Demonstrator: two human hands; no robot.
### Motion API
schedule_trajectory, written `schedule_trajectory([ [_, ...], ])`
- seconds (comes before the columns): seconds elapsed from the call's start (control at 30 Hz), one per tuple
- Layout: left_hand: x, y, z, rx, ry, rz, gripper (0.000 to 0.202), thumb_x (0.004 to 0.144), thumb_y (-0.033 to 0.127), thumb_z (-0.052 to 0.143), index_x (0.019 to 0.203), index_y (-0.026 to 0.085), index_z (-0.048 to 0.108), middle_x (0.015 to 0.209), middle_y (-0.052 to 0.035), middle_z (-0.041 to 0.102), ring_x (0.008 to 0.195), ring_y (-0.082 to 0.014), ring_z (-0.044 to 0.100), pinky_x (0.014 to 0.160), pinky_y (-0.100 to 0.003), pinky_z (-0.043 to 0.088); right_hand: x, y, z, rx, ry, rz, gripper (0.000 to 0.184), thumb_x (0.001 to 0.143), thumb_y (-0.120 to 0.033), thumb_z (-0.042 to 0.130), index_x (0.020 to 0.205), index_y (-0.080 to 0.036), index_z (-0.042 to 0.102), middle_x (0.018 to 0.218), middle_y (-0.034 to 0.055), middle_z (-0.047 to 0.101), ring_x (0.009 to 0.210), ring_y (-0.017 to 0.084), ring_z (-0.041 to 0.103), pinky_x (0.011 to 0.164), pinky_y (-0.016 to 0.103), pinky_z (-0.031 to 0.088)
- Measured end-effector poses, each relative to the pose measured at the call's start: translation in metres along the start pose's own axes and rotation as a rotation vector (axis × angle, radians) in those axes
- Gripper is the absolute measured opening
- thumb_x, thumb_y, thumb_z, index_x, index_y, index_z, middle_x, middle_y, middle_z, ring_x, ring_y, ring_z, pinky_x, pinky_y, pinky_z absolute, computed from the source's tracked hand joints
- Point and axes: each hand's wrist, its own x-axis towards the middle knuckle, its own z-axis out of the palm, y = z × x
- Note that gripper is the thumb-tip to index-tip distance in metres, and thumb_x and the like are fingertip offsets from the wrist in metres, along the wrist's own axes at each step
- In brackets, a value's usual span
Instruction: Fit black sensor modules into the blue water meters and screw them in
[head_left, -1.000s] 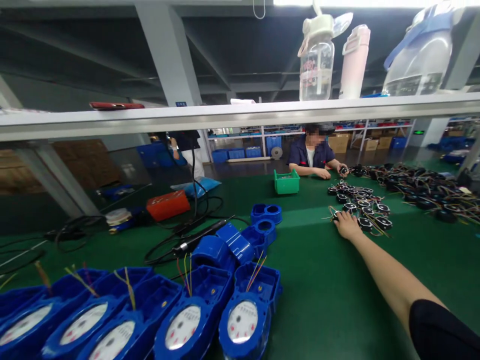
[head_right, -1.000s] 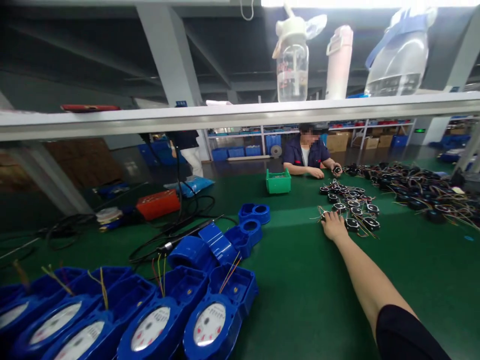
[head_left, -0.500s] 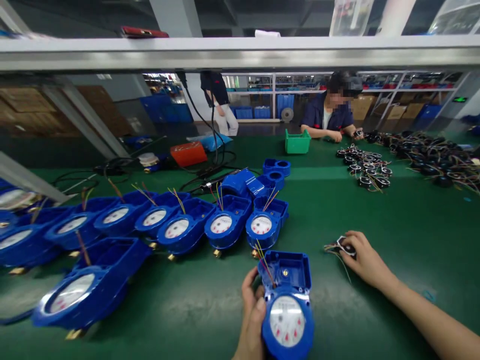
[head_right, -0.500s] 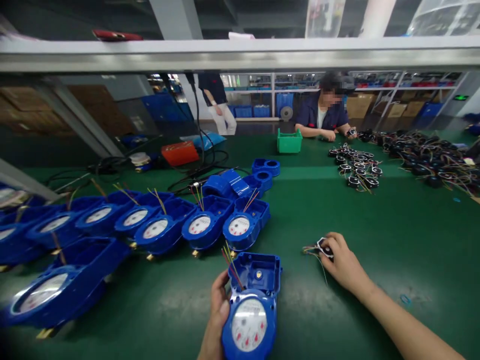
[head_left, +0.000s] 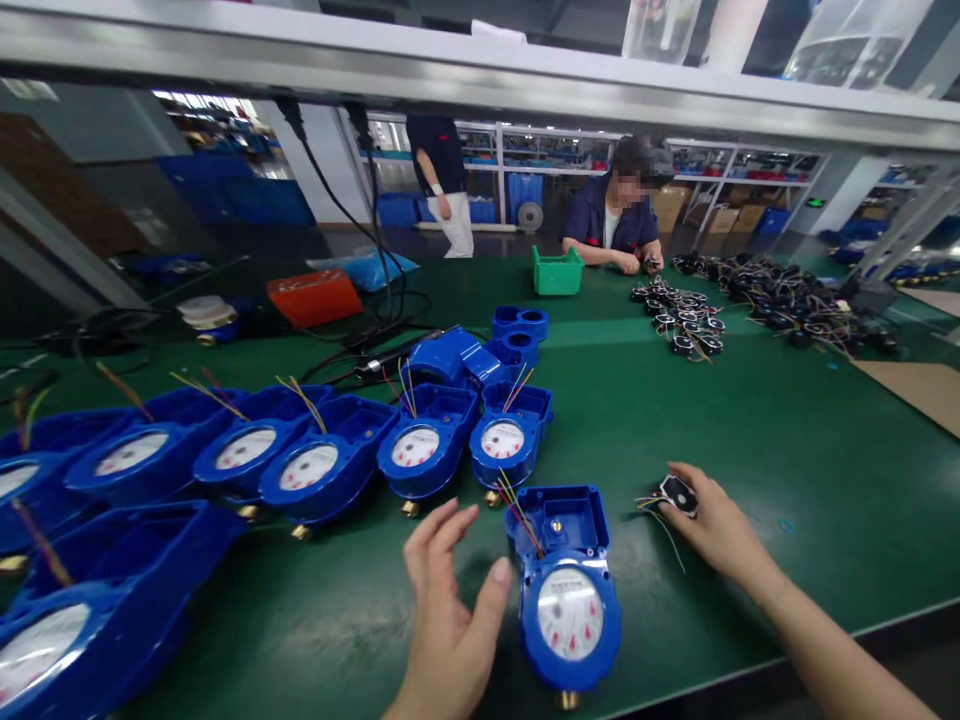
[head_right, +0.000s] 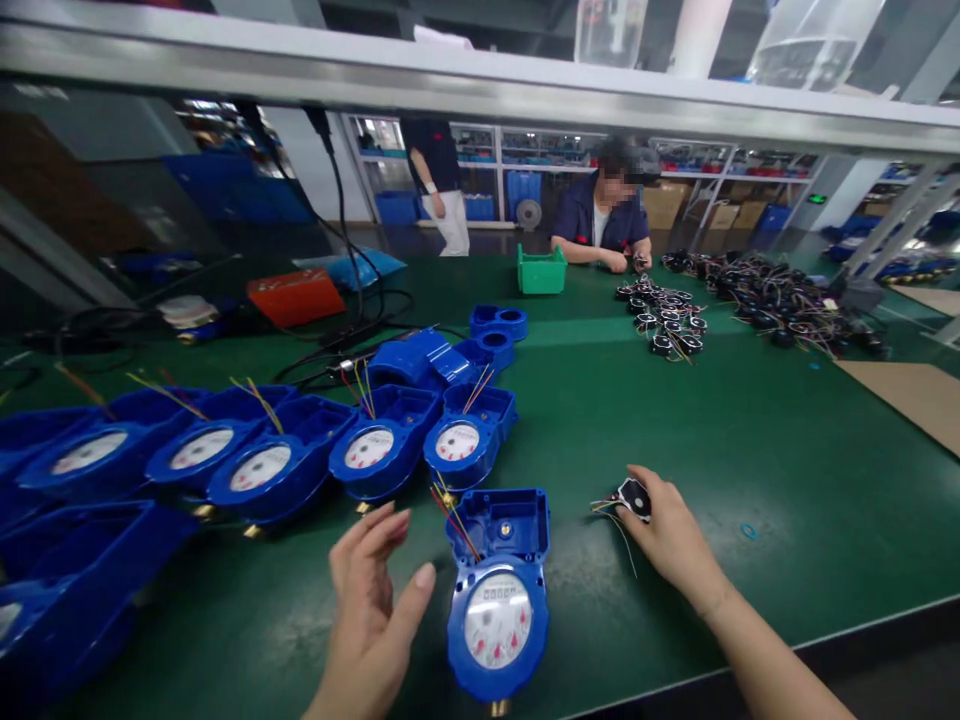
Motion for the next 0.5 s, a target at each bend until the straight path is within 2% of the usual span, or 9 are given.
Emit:
schedule_trajectory([
  [0.07, 0.014, 0.012, -0.014, 0.088, -0.105, 0.097, 0.037, 0.085, 0.034, 0.054, 0.12, 0.029, 0.045, 0.131, -0.0059, 0.034, 0.122, -0.024, 0.038, 0.101, -0.045, 0.036, -0.001, -0.005, -0.004, 0.011, -0.025, 0.008, 0.047, 0.083, -0.035, 0.052, 0.127, -0.02, 0.042, 0.114, 0.0096, 0.058, 0.106, 0.026, 0.055, 0.091, 0.041, 0.045],
  [0.13, 0.023, 0.028, -0.025, 0.165, -0.134, 0.218, 0.031, 0.085, 0.027, 0.054, 0.116, 0.029, 0.049, 0.126, -0.0045, 0.039, 0.117, -0.0204, 0.042, 0.097, -0.038, 0.04, -0.002, -0.018, -0.015, 0.028, -0.026, 0.012, 0.046, 0.083, -0.035, 0.051, 0.127, -0.021, 0.043, 0.115, 0.01, 0.057, 0.106, 0.026, 0.055, 0.091, 0.043, 0.045],
  [0.2, 0.029, 0.046, -0.03, 0.226, -0.095, 0.414, 0.033, 0.082, 0.019, 0.058, 0.114, 0.027, 0.051, 0.122, -0.0039, 0.043, 0.113, -0.0184, 0.046, 0.096, -0.033, 0.04, -0.005, -0.042, -0.034, 0.05, -0.003, -0.011, 0.048, 0.083, -0.037, 0.053, 0.127, -0.023, 0.042, 0.119, 0.0089, 0.055, 0.107, 0.026, 0.055, 0.092, 0.043, 0.044],
  [0.27, 0.032, 0.065, -0.028, 0.219, -0.139, 0.549, 0.041, 0.079, 0.019, 0.061, 0.118, 0.025, 0.049, 0.121, -0.005, 0.046, 0.11, -0.0189, 0.047, 0.095, -0.032, 0.041, -0.009, -0.075, -0.056, 0.071, 0.019, -0.08, 0.049, 0.082, -0.038, 0.057, 0.127, -0.027, 0.041, 0.122, 0.0056, 0.054, 0.109, 0.023, 0.054, 0.093, 0.04, 0.045],
  [0.33, 0.035, 0.08, -0.021, 0.155, -0.297, 0.518, 0.055, 0.078, 0.03, 0.065, 0.126, 0.022, 0.04, 0.121, -0.0077, 0.05, 0.109, -0.0207, 0.049, 0.091, -0.033, 0.043, -0.012, -0.111, -0.073, 0.102, 0.018, -0.192, 0.049, 0.082, -0.034, 0.059, 0.126, -0.029, 0.04, 0.121, 0.002, 0.055, 0.109, 0.019, 0.054, 0.093, 0.034, 0.045],
  [0.4, 0.038, 0.09, -0.012, 0.095, -0.462, 0.384, 0.057, 0.077, 0.041, 0.066, 0.124, 0.02, 0.041, 0.115, -0.0079, 0.054, 0.104, -0.021, 0.052, 0.086, -0.032, 0.046, -0.014, -0.143, -0.082, 0.142, -0.002, -0.285, 0.046, 0.083, -0.027, 0.058, 0.125, -0.03, 0.04, 0.118, 0.0001, 0.056, 0.109, 0.016, 0.054, 0.092, 0.029, 0.045],
  [0.5, 0.041, 0.094, -0.006, 0.01, -0.547, 0.226, 0.016, 0.086, 0.036, 0.055, 0.093, 0.021, 0.054, 0.098, -0.0032, 0.059, 0.092, -0.0173, 0.054, 0.079, -0.029, 0.044, -0.016, -0.17, -0.08, 0.178, -0.029, -0.354, 0.047, 0.082, -0.02, 0.058, 0.124, -0.029, 0.039, 0.116, 0.0005, 0.057, 0.107, 0.015, 0.053, 0.091, 0.028, 0.046],
])
